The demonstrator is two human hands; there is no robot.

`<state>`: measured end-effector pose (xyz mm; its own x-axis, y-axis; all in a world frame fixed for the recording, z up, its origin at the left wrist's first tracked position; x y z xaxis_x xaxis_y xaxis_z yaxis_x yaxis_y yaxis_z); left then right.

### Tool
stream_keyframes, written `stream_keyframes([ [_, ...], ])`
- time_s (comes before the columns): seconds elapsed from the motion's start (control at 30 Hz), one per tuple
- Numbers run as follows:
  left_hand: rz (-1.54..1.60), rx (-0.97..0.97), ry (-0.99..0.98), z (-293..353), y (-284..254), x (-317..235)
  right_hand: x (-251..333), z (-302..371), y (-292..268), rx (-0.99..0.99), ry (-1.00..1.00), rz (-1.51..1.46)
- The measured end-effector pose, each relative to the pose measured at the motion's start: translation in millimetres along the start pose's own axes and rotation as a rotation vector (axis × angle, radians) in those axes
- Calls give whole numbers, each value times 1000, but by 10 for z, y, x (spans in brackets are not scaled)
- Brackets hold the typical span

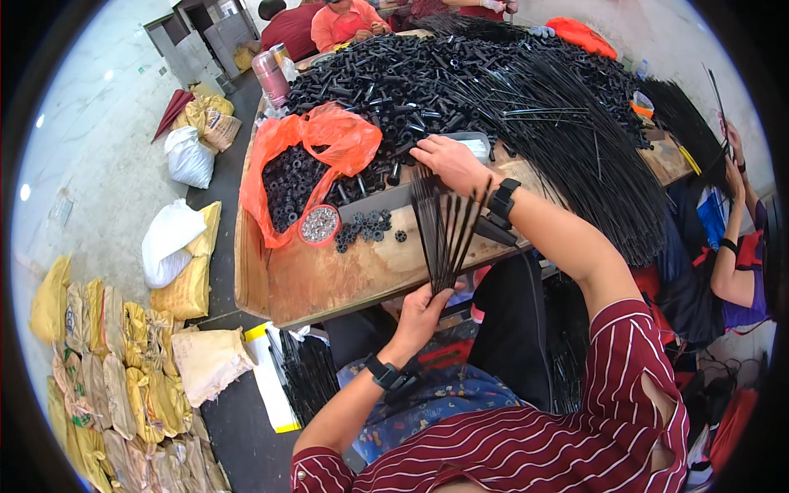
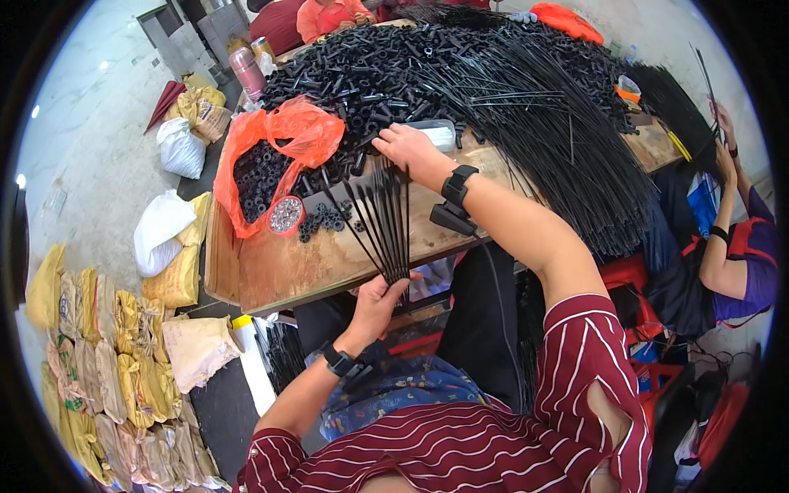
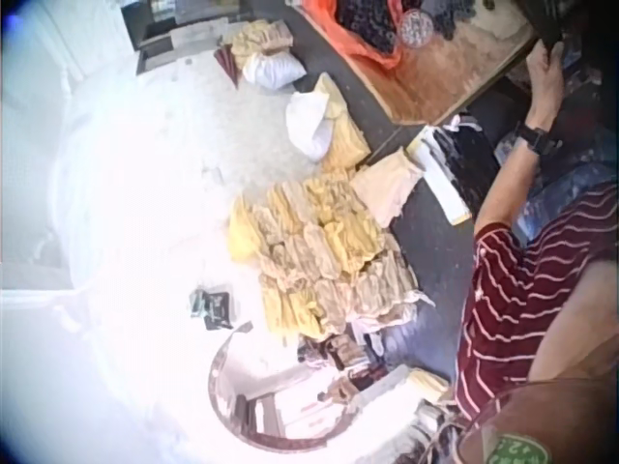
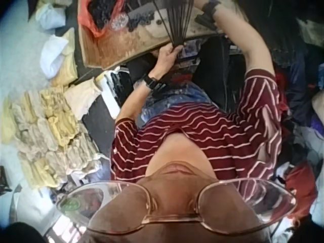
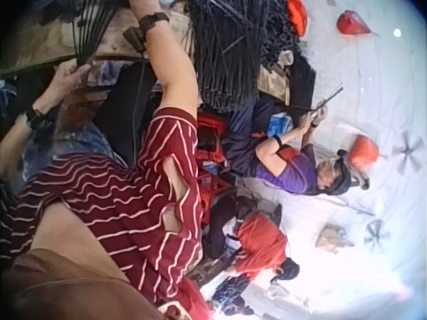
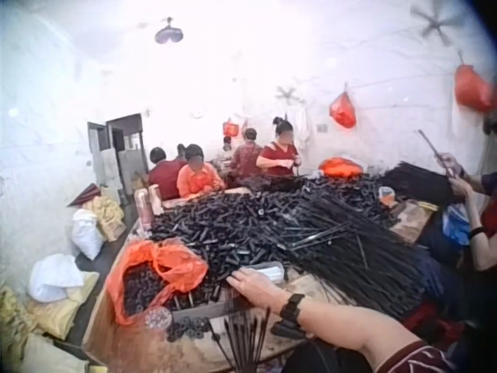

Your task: The recorder is assembling small plastic components onto black metal or plastic rods, likely as part of umbrella rib manufacturing.

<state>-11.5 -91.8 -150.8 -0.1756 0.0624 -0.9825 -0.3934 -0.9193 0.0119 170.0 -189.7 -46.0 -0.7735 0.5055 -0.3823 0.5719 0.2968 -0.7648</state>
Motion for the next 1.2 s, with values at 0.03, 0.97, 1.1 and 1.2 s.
stream_keyframes([
  [0.03,-8,-17,6,8,-7,36,-14,-6,-141,-37,33,-27],
  [0.97,-1076,-305,448,193,-111,-815,-803,447,-113,66,403,-126],
  [1.1,-1217,-177,451,-43,-25,-813,-498,384,-217,-51,336,-250],
  [1.2,-1247,-133,467,-113,-9,-741,-324,355,-285,-3,275,-216],
])
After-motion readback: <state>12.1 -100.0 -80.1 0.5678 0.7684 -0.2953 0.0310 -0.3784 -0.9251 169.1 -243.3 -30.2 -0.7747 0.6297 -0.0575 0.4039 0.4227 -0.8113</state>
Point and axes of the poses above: each hand's wrist, its own z-axis away from the middle knuckle, its own y-axis out of the palm, x = y × z, the point moved 8 cm from there along -z, towards the middle knuckle, and after that the axes turned 13 degrees about -y, right-handed, at the moved point
